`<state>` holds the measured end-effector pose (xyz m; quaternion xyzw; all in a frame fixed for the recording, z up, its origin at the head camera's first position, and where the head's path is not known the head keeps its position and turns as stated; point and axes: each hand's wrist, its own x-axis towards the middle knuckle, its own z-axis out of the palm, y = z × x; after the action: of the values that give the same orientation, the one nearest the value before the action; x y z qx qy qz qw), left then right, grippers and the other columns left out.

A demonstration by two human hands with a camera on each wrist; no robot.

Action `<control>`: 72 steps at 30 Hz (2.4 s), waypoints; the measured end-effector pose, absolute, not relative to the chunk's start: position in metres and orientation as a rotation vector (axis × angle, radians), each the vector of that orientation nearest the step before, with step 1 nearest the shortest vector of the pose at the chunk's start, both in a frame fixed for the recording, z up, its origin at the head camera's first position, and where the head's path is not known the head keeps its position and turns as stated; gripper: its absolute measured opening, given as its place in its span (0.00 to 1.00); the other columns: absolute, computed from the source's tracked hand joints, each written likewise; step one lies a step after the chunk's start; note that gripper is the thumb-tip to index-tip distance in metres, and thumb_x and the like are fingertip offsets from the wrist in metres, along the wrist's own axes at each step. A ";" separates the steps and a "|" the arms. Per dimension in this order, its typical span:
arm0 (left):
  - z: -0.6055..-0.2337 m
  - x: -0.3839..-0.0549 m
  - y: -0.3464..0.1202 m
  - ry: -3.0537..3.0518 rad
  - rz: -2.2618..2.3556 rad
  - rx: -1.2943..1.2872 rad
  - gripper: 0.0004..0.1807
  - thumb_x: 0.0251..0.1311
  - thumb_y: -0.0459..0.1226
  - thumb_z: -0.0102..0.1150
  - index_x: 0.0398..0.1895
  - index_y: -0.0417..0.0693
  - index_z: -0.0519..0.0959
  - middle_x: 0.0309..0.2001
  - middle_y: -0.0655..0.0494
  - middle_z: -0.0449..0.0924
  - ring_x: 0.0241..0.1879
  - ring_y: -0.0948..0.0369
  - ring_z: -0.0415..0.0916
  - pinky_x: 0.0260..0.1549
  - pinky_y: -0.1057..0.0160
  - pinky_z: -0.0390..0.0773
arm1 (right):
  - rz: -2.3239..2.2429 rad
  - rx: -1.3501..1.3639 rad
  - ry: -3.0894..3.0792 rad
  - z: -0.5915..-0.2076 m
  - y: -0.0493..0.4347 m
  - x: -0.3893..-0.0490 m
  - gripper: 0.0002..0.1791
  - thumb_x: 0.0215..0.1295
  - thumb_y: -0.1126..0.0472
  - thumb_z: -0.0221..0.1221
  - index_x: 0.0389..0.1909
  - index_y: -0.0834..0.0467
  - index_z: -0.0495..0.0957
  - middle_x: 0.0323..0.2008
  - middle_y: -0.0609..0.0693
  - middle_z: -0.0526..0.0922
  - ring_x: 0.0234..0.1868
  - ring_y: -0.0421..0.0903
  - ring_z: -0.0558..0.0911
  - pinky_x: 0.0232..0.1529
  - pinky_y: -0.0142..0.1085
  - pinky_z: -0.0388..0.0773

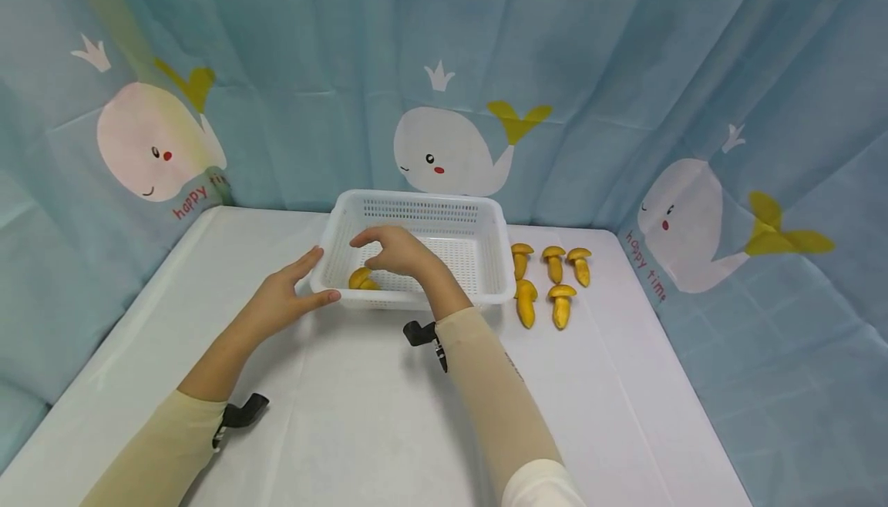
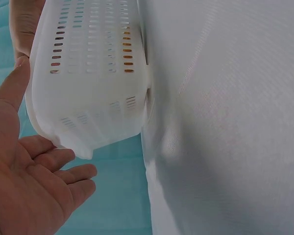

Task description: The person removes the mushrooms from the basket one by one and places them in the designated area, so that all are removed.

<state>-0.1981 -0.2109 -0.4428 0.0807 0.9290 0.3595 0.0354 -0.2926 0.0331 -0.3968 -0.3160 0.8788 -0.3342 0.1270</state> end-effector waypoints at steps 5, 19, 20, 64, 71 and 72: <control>-0.441 -0.197 -0.211 2.844 1.115 0.242 0.60 0.56 0.66 0.67 0.84 0.57 0.47 0.83 0.58 0.42 0.81 0.44 0.46 0.71 0.31 0.58 | -1.022 -0.874 2.521 -0.411 0.026 -0.298 0.23 0.67 0.64 0.65 0.62 0.48 0.81 0.64 0.45 0.81 0.70 0.50 0.74 0.70 0.46 0.72; -0.441 -0.198 -0.212 2.852 1.107 0.273 0.64 0.51 0.73 0.63 0.84 0.56 0.47 0.83 0.58 0.42 0.80 0.43 0.46 0.71 0.33 0.60 | -0.942 -0.768 2.454 -0.434 0.019 -0.305 0.25 0.66 0.65 0.66 0.64 0.53 0.80 0.63 0.45 0.81 0.70 0.50 0.73 0.71 0.46 0.71; -0.441 -0.197 -0.212 2.851 1.111 0.272 0.64 0.51 0.72 0.64 0.84 0.55 0.48 0.83 0.58 0.42 0.81 0.43 0.46 0.71 0.33 0.60 | -0.946 -0.761 2.445 -0.435 0.019 -0.305 0.25 0.65 0.65 0.66 0.64 0.53 0.80 0.63 0.45 0.81 0.71 0.50 0.73 0.71 0.46 0.71; -0.442 -0.199 -0.213 2.842 1.110 0.261 0.63 0.51 0.73 0.64 0.84 0.58 0.47 0.84 0.57 0.42 0.81 0.43 0.47 0.71 0.33 0.60 | -0.980 -0.746 2.606 -0.427 0.013 -0.303 0.21 0.64 0.61 0.69 0.58 0.47 0.84 0.58 0.42 0.84 0.63 0.46 0.77 0.71 0.46 0.71; -0.442 -0.200 -0.213 2.840 1.097 0.243 0.64 0.50 0.74 0.63 0.84 0.60 0.46 0.84 0.58 0.41 0.81 0.43 0.46 0.70 0.31 0.60 | -1.081 -0.742 2.601 -0.418 0.017 -0.303 0.21 0.65 0.58 0.69 0.59 0.45 0.83 0.59 0.42 0.83 0.65 0.51 0.76 0.70 0.50 0.72; -0.442 -0.200 -0.213 2.839 1.093 0.242 0.64 0.50 0.74 0.63 0.84 0.60 0.45 0.84 0.58 0.41 0.81 0.43 0.46 0.70 0.31 0.60 | -1.095 -0.741 2.598 -0.417 0.018 -0.302 0.21 0.65 0.58 0.69 0.59 0.45 0.83 0.59 0.42 0.83 0.66 0.52 0.76 0.70 0.50 0.72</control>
<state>-0.2001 -0.2127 -0.4418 0.0793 0.9294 0.3577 0.0447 -0.3024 0.0178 -0.4167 -0.2524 0.8855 -0.3733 0.1129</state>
